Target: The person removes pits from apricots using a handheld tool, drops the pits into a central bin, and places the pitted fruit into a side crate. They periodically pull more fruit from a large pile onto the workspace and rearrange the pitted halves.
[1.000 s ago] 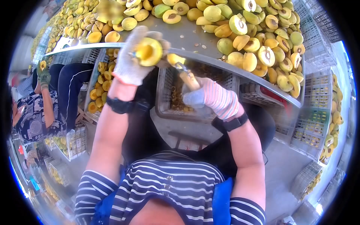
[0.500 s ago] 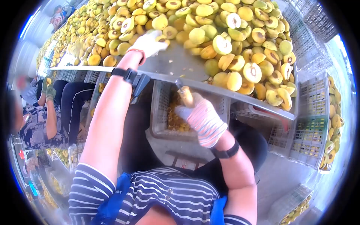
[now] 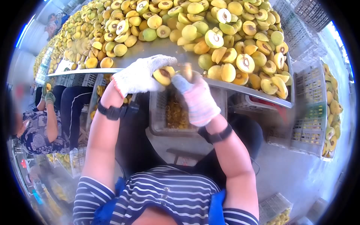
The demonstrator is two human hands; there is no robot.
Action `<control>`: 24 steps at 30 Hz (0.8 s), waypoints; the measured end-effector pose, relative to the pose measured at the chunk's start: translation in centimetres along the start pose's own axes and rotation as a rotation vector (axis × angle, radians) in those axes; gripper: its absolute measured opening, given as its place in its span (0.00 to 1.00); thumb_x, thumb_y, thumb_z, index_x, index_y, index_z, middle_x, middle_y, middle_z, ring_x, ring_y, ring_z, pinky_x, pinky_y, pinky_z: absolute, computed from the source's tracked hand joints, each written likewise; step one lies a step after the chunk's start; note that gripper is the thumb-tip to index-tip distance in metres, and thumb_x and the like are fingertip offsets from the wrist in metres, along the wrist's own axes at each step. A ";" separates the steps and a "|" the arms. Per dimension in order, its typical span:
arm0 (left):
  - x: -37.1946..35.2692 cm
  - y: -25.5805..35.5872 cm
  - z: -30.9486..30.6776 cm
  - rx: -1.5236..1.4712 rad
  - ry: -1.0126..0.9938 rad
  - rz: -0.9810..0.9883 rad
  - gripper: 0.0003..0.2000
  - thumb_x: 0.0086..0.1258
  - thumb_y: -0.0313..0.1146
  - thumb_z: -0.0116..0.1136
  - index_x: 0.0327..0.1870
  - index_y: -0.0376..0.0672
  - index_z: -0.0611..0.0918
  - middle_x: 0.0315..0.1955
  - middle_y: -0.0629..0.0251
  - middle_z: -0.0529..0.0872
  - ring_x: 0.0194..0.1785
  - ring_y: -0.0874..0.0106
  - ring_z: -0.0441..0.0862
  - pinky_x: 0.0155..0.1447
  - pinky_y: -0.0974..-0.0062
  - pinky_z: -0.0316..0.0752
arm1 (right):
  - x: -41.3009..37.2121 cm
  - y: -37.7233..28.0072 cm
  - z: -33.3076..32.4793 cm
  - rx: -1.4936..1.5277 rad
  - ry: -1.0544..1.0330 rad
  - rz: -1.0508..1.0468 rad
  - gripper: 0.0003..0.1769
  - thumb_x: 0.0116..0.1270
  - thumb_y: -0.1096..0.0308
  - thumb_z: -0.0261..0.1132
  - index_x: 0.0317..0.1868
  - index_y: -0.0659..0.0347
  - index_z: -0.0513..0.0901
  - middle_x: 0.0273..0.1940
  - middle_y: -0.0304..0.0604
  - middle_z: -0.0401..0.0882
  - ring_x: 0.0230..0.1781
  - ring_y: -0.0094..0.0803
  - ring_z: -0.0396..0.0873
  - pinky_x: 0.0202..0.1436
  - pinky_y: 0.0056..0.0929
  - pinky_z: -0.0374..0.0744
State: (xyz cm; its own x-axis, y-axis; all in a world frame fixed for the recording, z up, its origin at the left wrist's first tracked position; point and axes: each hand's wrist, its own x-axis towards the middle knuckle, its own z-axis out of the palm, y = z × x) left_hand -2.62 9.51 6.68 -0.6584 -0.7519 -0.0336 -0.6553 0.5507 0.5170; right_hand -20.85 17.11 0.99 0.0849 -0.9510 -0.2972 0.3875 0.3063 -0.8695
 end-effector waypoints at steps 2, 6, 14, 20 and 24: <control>-1.9 1.5 0.6 -0.031 0.045 0.042 0.33 0.51 0.32 0.70 0.64 0.45 0.76 0.57 0.59 0.82 0.59 0.62 0.81 0.64 0.68 0.75 | 0.0 0.2 1.0 0.035 -0.108 0.054 0.16 0.66 0.60 0.70 0.48 0.57 0.77 0.28 0.29 0.73 0.18 0.14 0.65 0.18 0.16 0.62; -3.3 1.3 2.4 -1.144 0.307 -0.057 0.27 0.62 0.27 0.65 0.64 0.37 0.74 0.57 0.63 0.81 0.60 0.72 0.76 0.66 0.74 0.71 | -0.4 -0.2 2.0 0.110 -0.117 0.072 0.15 0.68 0.60 0.69 0.48 0.58 0.77 0.29 0.31 0.76 0.20 0.17 0.70 0.21 0.18 0.68; -0.9 -2.6 5.7 -1.967 0.441 -0.127 0.18 0.75 0.43 0.56 0.47 0.32 0.80 0.40 0.53 0.85 0.41 0.63 0.84 0.47 0.66 0.82 | 0.5 1.1 2.7 -1.187 0.019 -0.400 0.21 0.65 0.59 0.68 0.53 0.58 0.74 0.38 0.57 0.83 0.38 0.53 0.82 0.40 0.44 0.79; -1.2 -1.7 5.0 -1.470 0.538 -0.246 0.20 0.77 0.45 0.52 0.46 0.32 0.81 0.38 0.55 0.86 0.38 0.65 0.85 0.48 0.70 0.83 | 0.7 0.6 3.3 -1.572 0.029 -0.280 0.17 0.65 0.59 0.67 0.50 0.58 0.77 0.34 0.55 0.81 0.34 0.48 0.83 0.35 0.40 0.81; -2.3 -1.3 3.5 -1.541 0.481 -0.417 0.21 0.78 0.46 0.50 0.44 0.32 0.82 0.37 0.56 0.87 0.37 0.69 0.85 0.46 0.73 0.82 | 1.3 3.2 2.0 -1.567 -0.214 -0.380 0.18 0.67 0.57 0.65 0.44 0.65 0.76 0.29 0.52 0.81 0.33 0.51 0.82 0.38 0.43 0.79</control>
State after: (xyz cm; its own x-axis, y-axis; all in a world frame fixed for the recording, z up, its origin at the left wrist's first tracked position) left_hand -1.55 11.81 3.08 -0.1857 -0.9420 -0.2794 0.4016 -0.3323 0.8534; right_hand -17.68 16.78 -1.42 0.3785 -0.9246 -0.0424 -0.8364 -0.3220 -0.4435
